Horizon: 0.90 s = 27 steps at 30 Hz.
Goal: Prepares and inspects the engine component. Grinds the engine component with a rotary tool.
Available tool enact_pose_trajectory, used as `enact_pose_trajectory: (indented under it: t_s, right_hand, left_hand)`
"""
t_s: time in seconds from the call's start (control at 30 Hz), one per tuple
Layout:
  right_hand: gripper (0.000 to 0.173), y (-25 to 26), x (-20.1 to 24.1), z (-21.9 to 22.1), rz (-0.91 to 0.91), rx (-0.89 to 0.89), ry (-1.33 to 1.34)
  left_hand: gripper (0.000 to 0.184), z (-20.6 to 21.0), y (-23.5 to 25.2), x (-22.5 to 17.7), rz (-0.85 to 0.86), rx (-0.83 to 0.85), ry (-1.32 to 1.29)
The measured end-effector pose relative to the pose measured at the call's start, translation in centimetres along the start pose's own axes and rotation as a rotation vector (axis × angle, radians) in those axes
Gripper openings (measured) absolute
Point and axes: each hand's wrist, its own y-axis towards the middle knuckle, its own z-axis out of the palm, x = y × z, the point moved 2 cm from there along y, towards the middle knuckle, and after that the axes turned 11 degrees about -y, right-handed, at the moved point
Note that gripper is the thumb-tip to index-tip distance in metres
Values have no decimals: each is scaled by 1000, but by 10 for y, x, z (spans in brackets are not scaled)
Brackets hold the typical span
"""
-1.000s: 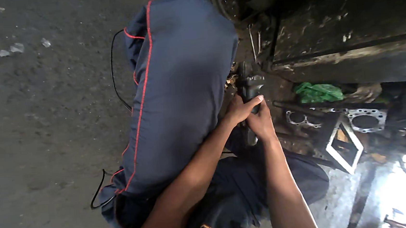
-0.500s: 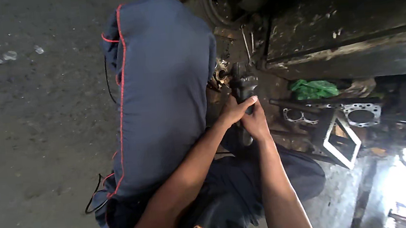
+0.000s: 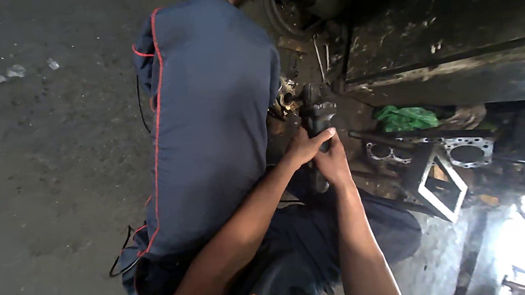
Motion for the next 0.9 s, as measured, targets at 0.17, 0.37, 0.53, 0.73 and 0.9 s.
enact_pose_trajectory:
  t_s: [0.17,0.37,0.53,0.73,0.9]
  right_hand:
    - [68,11,-3,26,18,6,-1]
    - [72,13,-10,42,61,-29,77]
    - [72,13,-6,52,127,41,35]
    - [73,16,-2,51,128,101,-60]
    - [76,15,2,47,132,153,-78]
  left_hand:
    - [70,-14,10,7,-10,-51,40]
    - [76,-17,19,14,9,-72,37]
    - [66,-23,24,20,-6,-138,34]
    - [62,-26,28,23,20,-166,-15]
    - [56,-26,24,20,5,-174,-48]
